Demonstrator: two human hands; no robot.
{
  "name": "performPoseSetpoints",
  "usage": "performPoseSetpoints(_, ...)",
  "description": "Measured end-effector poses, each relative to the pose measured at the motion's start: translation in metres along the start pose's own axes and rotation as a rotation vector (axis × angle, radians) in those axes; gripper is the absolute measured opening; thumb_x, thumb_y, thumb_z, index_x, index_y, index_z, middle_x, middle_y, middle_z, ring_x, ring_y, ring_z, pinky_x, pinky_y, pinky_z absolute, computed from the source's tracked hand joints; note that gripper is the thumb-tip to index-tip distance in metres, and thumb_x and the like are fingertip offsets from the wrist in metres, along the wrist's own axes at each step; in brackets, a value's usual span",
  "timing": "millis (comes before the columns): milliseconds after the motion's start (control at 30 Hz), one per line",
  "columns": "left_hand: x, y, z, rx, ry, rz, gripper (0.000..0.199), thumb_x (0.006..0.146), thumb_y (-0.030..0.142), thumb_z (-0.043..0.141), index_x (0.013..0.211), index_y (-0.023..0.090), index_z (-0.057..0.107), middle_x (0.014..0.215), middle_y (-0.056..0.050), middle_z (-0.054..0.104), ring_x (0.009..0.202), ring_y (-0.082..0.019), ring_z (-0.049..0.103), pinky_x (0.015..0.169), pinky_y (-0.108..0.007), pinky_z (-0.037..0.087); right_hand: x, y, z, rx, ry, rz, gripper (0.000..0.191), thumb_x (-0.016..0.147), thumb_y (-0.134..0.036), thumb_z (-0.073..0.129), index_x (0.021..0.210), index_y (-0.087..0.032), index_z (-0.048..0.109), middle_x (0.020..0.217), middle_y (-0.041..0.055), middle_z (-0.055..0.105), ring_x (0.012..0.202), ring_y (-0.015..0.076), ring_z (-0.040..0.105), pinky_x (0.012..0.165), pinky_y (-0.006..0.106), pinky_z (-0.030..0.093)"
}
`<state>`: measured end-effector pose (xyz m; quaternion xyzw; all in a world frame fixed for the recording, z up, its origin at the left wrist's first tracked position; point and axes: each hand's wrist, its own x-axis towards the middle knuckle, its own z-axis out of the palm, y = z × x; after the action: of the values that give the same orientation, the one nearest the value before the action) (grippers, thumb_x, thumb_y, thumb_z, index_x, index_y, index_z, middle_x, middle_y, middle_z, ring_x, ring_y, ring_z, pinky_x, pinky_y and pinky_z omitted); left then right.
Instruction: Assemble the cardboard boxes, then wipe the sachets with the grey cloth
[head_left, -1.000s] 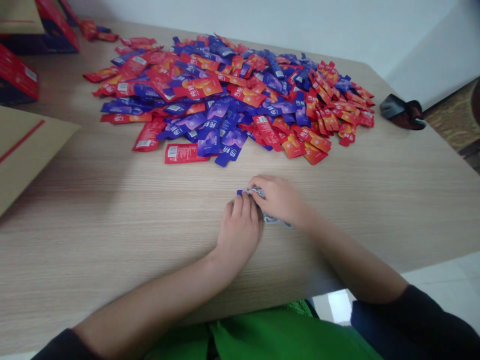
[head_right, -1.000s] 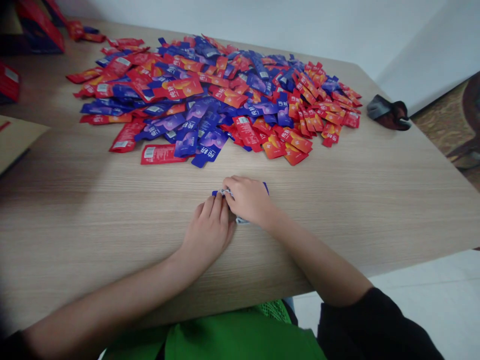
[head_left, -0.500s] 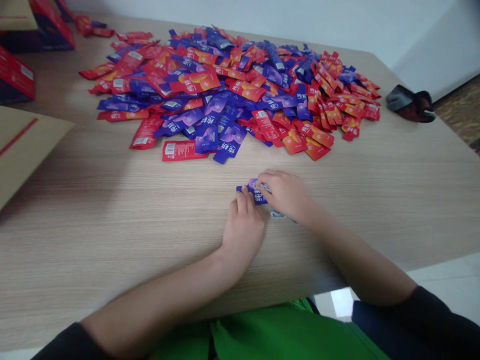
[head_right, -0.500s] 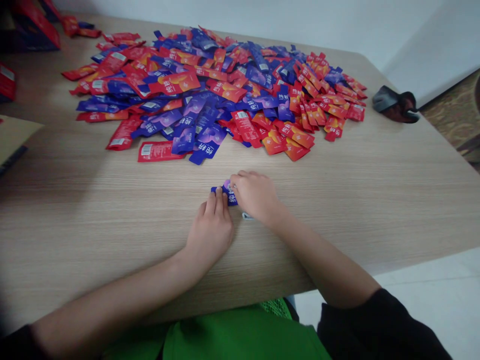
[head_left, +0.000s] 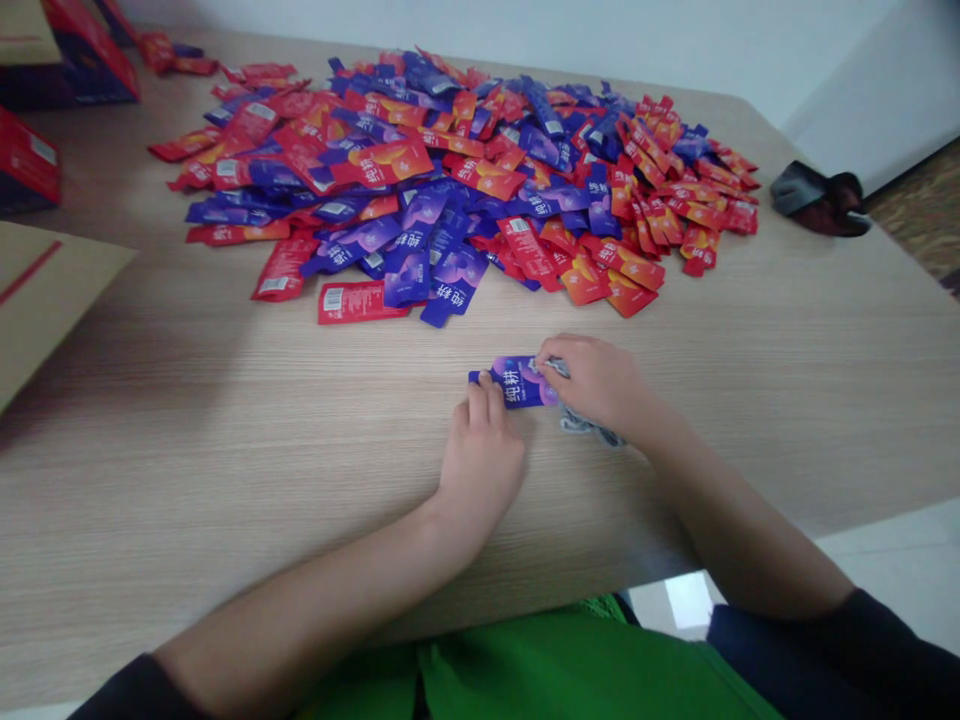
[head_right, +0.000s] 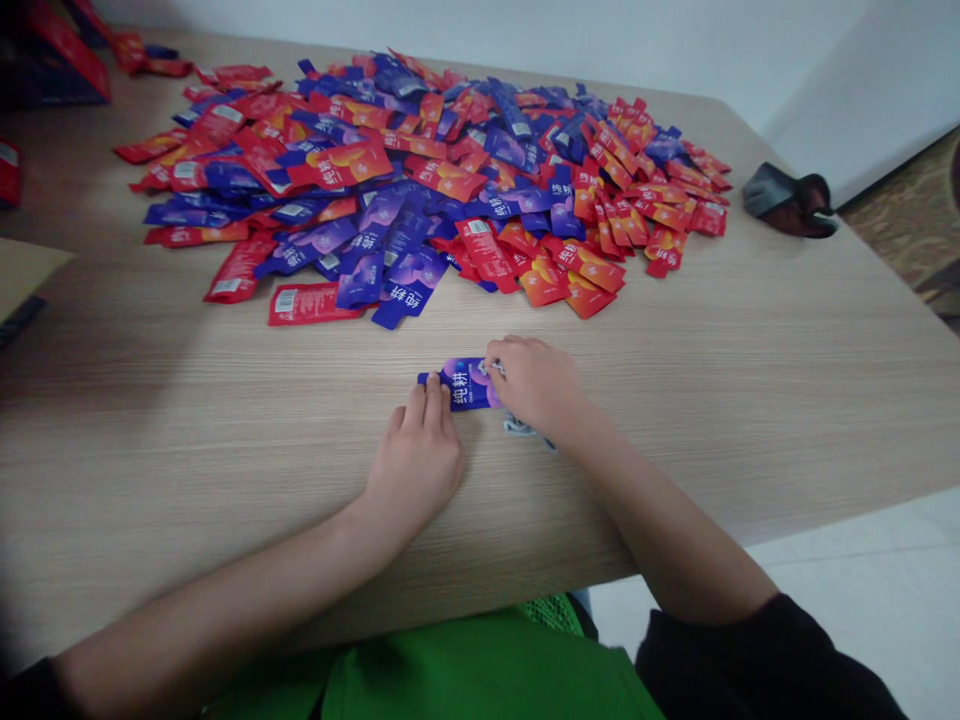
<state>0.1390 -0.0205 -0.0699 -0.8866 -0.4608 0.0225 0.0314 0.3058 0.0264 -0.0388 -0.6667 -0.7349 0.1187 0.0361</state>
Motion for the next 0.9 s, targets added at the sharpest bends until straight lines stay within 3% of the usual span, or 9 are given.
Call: performPoseSetpoints(900, 0.001, -0.001, -0.005, -0.029, -0.02, 0.017, 0.047, 0.088, 0.011, 0.044, 0.129, -0.01, 0.055, 0.144, -0.033, 0.045, 0.125, -0.04, 0.051, 0.089, -0.047, 0.052, -0.016, 0.01, 0.008, 0.018, 0.094, 0.162, 0.015, 0.091, -0.024, 0.051, 0.09, -0.024, 0.066, 0.101, 0.003, 0.071, 0.089, 0.0216, 0.064, 0.065, 0.03, 0.035)
